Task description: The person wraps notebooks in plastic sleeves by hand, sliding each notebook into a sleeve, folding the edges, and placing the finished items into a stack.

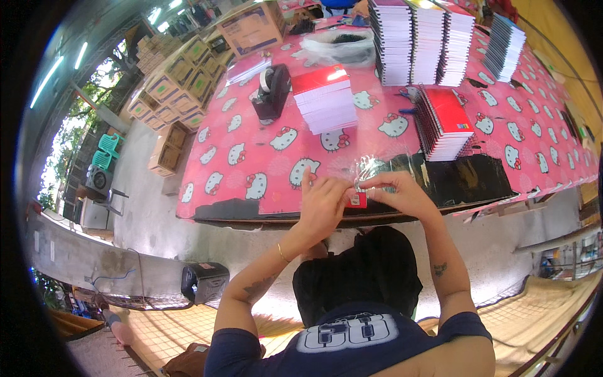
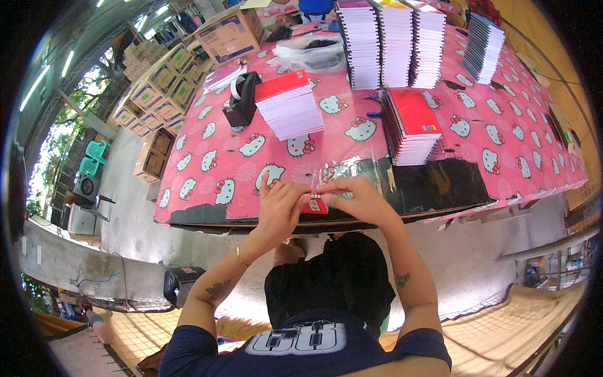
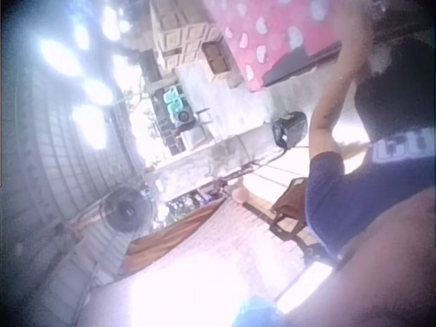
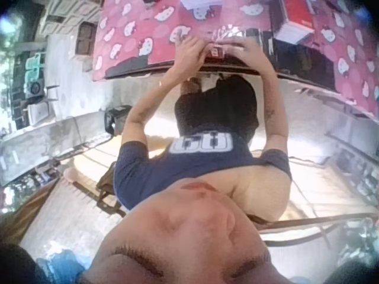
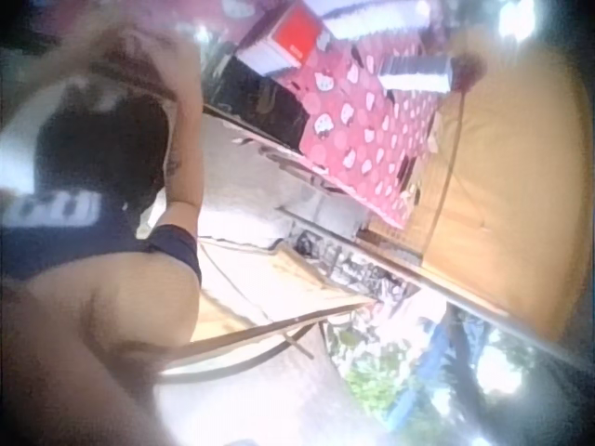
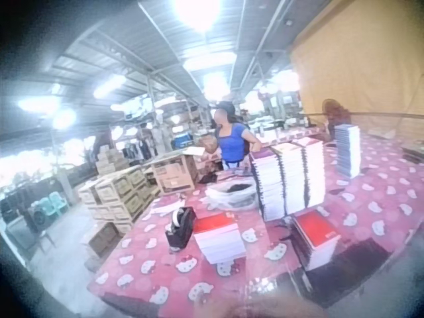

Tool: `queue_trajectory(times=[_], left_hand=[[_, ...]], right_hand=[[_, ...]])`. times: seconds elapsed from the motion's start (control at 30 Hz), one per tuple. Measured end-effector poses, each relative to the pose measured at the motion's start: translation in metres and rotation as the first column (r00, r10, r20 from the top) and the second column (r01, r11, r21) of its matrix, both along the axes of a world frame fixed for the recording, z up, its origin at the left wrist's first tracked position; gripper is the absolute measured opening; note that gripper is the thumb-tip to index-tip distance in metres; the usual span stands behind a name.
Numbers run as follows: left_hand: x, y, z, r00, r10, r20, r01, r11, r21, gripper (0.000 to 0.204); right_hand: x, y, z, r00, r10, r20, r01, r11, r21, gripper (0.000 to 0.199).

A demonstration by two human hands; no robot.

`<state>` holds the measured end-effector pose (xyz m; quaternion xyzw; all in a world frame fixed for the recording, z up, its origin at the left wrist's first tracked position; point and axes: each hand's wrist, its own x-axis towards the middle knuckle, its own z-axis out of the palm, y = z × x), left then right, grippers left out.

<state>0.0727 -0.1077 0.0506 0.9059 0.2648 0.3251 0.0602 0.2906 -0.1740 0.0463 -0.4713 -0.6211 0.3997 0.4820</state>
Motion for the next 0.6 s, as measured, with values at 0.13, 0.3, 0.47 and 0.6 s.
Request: queue_trajectory(times=[0.13,0.3,0.47,0.6], left_hand=[[0.002,0.001,0.0,1.0,-0.003,-0.005,0.003,1.0,0.0,0.009],[0.001,0.002,0.005,0.999,-0.023,-0.036,0.023,1.0,-0.008,0.012],[-0.001,-0.003,0.008,0.999,-0.052,0.011,0.052,0.999,0.012,0.018],[-0.007,0.0,0.003,0.998,-0.059,-0.021,0.059,0.998,0.014,0.019]], right_hand=[[0.008,0.009,0.008,0.982,0.022,0.189,-0.013,0.999,-0.052,0.021],[-0.004,0.014,0.008,0.962,-0.069,0.263,0.008,0.973,0.229,0.014],[-0.02,0.013,0.002,0.966,-0.207,0.153,0.166,0.955,0.247,0.014],[-0.005,0.012,0.006,0.989,-0.053,0.141,0.031,0.988,0.152,0.014]])
